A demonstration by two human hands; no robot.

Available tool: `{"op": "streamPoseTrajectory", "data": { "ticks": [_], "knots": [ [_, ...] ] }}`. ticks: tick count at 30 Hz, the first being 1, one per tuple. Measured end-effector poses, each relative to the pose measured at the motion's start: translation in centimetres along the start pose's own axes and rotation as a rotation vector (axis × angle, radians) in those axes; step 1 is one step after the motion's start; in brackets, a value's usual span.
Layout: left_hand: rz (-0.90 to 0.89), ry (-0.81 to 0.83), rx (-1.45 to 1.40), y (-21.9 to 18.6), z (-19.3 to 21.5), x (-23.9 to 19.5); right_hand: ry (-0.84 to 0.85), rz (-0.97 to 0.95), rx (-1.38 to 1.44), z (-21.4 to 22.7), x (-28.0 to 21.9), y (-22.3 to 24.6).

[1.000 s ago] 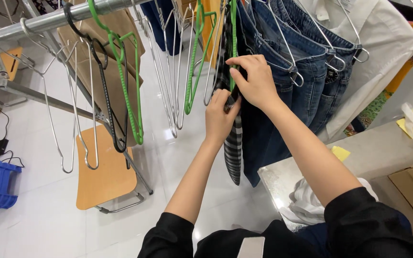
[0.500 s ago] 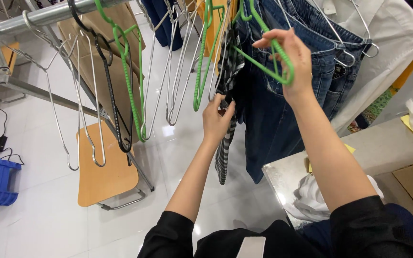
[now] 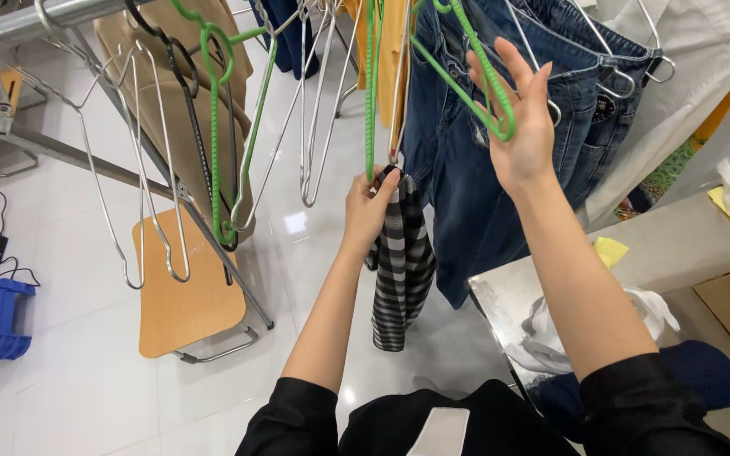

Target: The person takes a checkered garment from a hanger, folds it neatly on a metal table, and wraps it in a clear plastic bag. They then place the wrapped garment into a cardboard box and close the lid.

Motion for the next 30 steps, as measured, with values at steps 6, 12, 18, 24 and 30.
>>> {"op": "streamPoseTrajectory", "data": {
  "ticks": [6,12,18,24,30],
  "knots": [
    [-0.225,0.100,0.042,1.7,0.4,-2.8,-0.565,0.023,-0.207,2.1,-6.6,-7.0],
    [-0.458,0.194,-0.021,-2.8,0.2,-6.1,-0.156,-0.131,-0.433,-1.8,-13.9,-13.3],
    [-0.383,0.385,-0.151,-5.6,0.0,-10.3,-0.123,-0.215,-0.586,2.2,-19.1,-17.5],
    [-0.367,0.529,-0.076,-4.3,2.9,-16.3,-0.260,-0.123,-0.457,-1.1,-25.6,-7.9],
    [-0.171,0.930,0.555,6.4,0.1,-22.4,-0.460,-0.002,-0.504,-0.7,-32.2,-4.5]
  ]
}}
Point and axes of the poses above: each hand's wrist, its own x-axis towards the middle knuckle, its own z-axis out of the back of the hand, y = z × x, the point moved 5 cm from there along x, towards the middle knuckle, and after that the axes turned 12 degrees about -z, right-handed, at the moved point
